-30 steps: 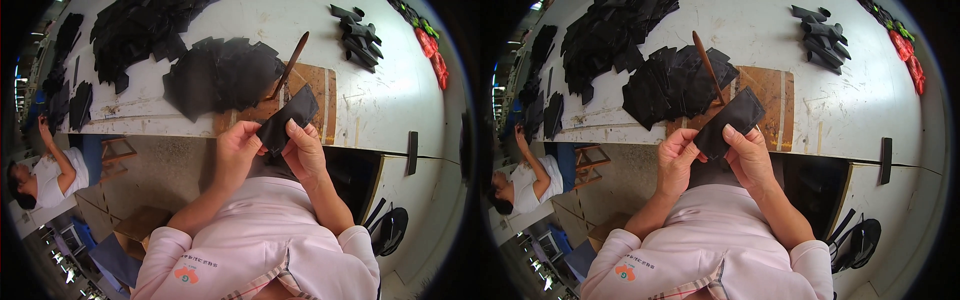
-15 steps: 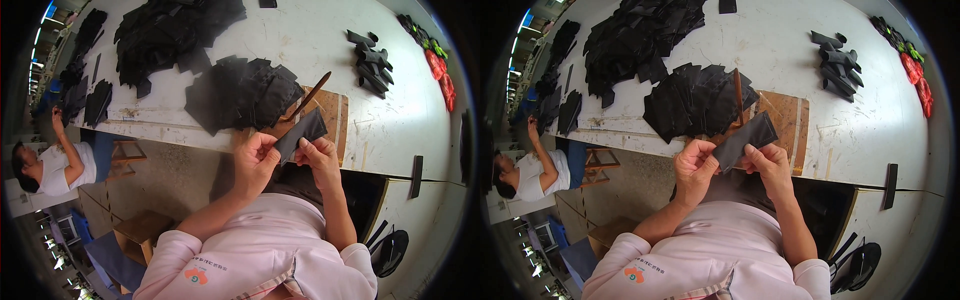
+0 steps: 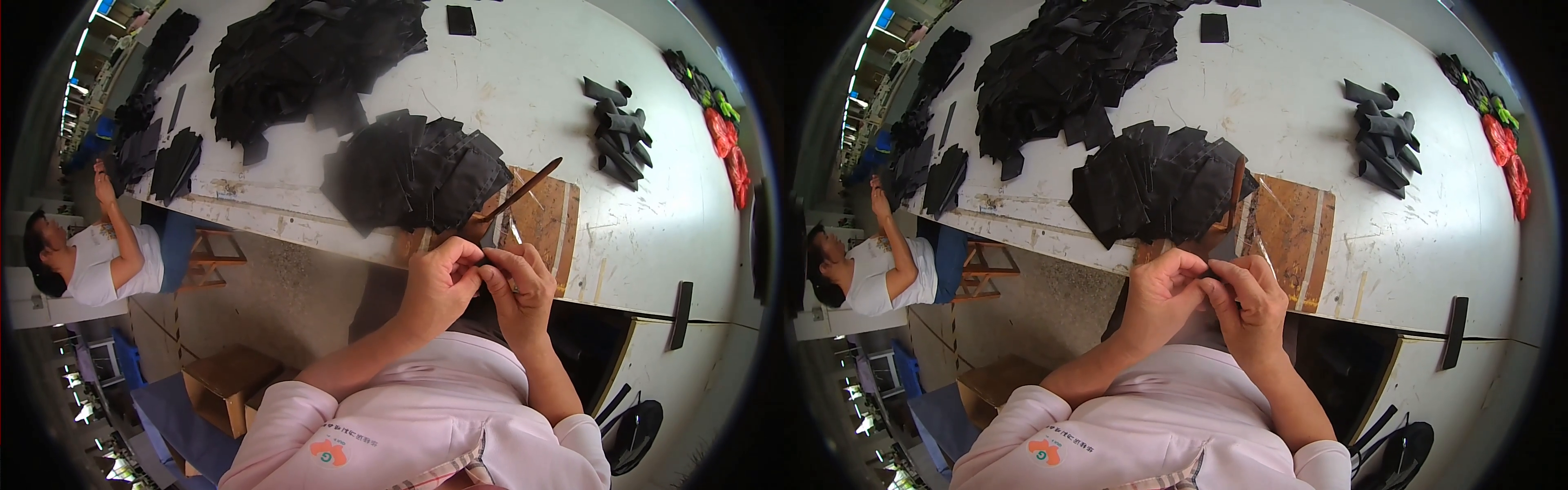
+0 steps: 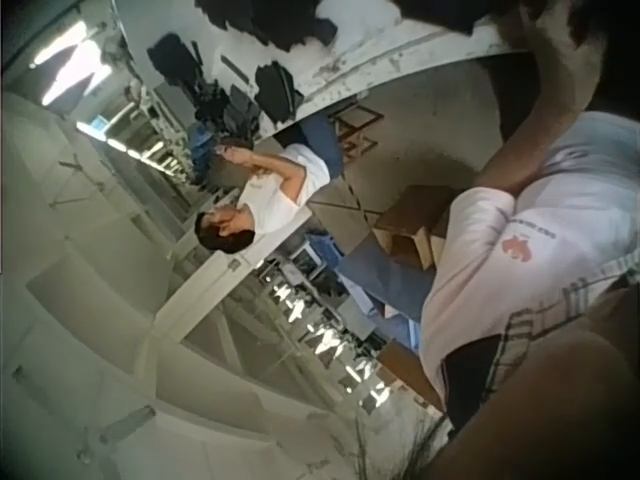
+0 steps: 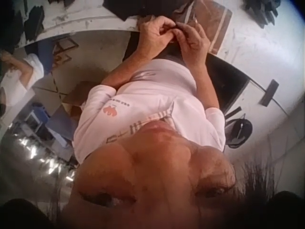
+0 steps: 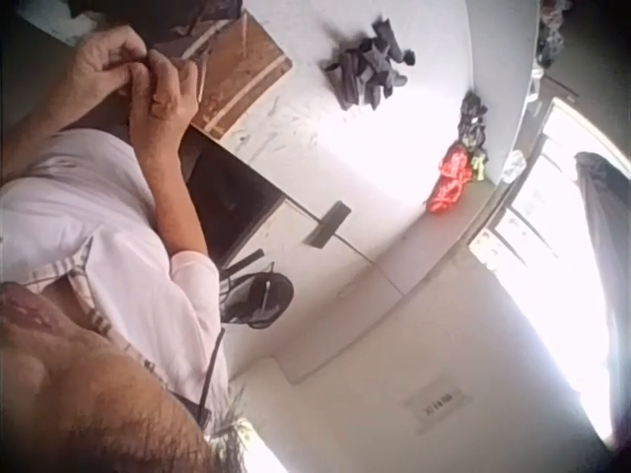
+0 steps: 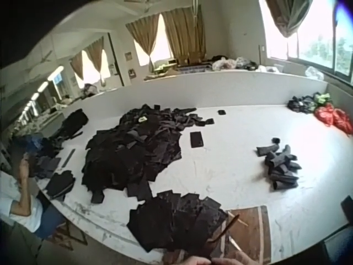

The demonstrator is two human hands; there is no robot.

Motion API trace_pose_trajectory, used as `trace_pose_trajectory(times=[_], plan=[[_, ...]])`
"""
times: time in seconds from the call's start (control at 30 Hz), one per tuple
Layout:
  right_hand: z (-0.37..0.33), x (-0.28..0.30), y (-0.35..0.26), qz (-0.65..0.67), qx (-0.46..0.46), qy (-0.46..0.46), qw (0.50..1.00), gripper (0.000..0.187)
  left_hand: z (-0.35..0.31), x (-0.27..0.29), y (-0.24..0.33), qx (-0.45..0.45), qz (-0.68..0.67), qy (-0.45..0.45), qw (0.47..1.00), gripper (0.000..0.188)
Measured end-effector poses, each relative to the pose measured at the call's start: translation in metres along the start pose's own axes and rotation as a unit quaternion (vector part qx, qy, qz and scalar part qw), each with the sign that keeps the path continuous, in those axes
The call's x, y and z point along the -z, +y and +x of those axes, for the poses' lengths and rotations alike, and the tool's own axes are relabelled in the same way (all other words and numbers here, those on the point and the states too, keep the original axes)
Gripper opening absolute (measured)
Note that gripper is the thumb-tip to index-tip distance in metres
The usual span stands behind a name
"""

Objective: The recorder uses a brush to apply adhesive to black fabric components and then folds them at a workbench.

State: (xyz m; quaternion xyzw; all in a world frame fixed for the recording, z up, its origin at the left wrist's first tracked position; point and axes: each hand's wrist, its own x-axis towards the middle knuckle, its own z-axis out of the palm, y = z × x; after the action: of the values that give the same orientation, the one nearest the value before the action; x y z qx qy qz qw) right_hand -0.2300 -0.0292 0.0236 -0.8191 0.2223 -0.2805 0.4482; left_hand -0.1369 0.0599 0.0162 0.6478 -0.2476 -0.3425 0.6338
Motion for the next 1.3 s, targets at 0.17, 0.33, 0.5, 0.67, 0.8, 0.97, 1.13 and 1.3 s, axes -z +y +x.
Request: trace_pose_trajectory(times=[0.17,0.33,0.5,0.67,0.8,0.97,1.13,1.3], plan=[[0.000,-0.005,0.002,-0.129,0.083,-0.003,0.988,0.021,0.000,0.000,-0.002,-0.130,0.200,0.054,0.970,0.009],[-0.002,-0.004,-0.005,0.011,-0.040,-0.010,0.999,0.021,0.002,0.004,-0.002,-0.131,0.185,0.064,0.972,0.009],[-0.011,-0.005,0.004,0.071,-0.082,-0.012,0.994,0.018,0.001,0.002,-0.001,-0.029,0.046,0.028,0.998,0.007],[-0.011,-0.008,0.003,-0.033,-0.013,0.021,0.999,0.012,0.000,0.005,0.001,-0.027,0.110,0.004,0.994,0.007],[-0.009,-0.009,0.003,-0.051,-0.016,0.017,0.998,0.011,-0.001,0.001,-0.001,-0.153,0.228,0.047,0.960,0.009],[-0.005,-0.015,0.009,-0.105,-0.010,0.024,0.994,0.013,-0.003,-0.005,-0.010,-0.101,0.113,0.103,0.983,0.009],[0.003,-0.017,0.015,-0.050,-0.046,0.059,0.996,0.010,0.011,0.014,-0.014,0.128,-0.219,0.007,0.967,0.015],[0.002,-0.014,0.013,0.156,-0.146,0.040,0.976,0.003,0.013,0.018,-0.011,0.179,-0.390,-0.054,0.902,0.022]])
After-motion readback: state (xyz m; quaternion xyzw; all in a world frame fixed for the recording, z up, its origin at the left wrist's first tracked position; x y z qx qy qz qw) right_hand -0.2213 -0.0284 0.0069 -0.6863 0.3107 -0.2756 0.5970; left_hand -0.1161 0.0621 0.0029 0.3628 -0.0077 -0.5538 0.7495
